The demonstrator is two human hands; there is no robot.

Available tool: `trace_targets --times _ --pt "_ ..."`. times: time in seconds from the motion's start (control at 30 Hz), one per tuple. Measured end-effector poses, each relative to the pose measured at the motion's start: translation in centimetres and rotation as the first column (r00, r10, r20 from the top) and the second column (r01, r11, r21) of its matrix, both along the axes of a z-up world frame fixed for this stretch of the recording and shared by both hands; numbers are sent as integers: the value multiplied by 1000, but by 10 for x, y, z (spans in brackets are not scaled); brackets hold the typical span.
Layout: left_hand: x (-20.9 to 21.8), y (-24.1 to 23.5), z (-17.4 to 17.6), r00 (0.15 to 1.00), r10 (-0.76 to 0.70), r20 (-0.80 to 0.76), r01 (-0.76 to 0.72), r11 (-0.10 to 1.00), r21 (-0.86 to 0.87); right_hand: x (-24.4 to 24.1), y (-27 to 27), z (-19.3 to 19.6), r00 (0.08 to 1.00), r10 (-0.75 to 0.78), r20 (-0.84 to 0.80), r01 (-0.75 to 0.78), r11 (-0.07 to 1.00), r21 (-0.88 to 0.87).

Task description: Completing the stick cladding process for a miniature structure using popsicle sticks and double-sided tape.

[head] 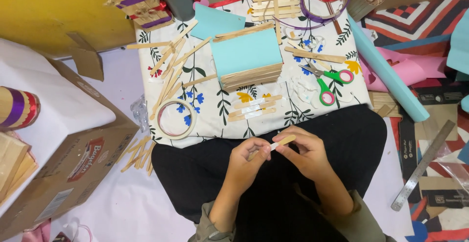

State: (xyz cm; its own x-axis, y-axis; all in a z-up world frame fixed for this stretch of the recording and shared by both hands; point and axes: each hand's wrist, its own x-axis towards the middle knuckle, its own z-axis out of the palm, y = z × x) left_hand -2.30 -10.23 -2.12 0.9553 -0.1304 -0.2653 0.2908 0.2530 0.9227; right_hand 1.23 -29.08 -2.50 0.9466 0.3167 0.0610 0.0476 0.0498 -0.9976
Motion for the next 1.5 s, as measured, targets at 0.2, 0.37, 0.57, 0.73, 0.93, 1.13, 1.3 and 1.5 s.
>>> trace_targets --times 0.2,0.37,0.57,0.73,0.93,1.13,1.3,1.5 --pt "2 7 25 974 -188 -123 200 975 92 3 -10 4 987 141 -71 -147 984 -100" --pt "-9 8 -17 939 -290 -185 285 957 -56 3 -14 2 958 236 -161 -252 963 -92" --pt "-14 15 -32 935 -253 -248 291 948 129 6 -16 11 955 247 -163 -282 928 -244" --pt "-6 16 -13 947 -213 -241 277 920 277 10 -12 8 978 200 -49 -204 907 -368" --pt "5 13 13 939 -226 -259 303 901 312 9 -8 3 973 42 -229 -111 949 -296" --pt "8 17 -3 917 -313 -249 348 931 110 13 -10 -10 976 8 -218 -55 976 -212" --pt "9 31 -4 926 -355 -132 344 934 -94 16 -19 -38 916 -132 -378 95 989 -116" --pt "0 24 -21 977 48 -208 -36 998 58 25 -13 -9 929 -223 -295 211 975 -73"
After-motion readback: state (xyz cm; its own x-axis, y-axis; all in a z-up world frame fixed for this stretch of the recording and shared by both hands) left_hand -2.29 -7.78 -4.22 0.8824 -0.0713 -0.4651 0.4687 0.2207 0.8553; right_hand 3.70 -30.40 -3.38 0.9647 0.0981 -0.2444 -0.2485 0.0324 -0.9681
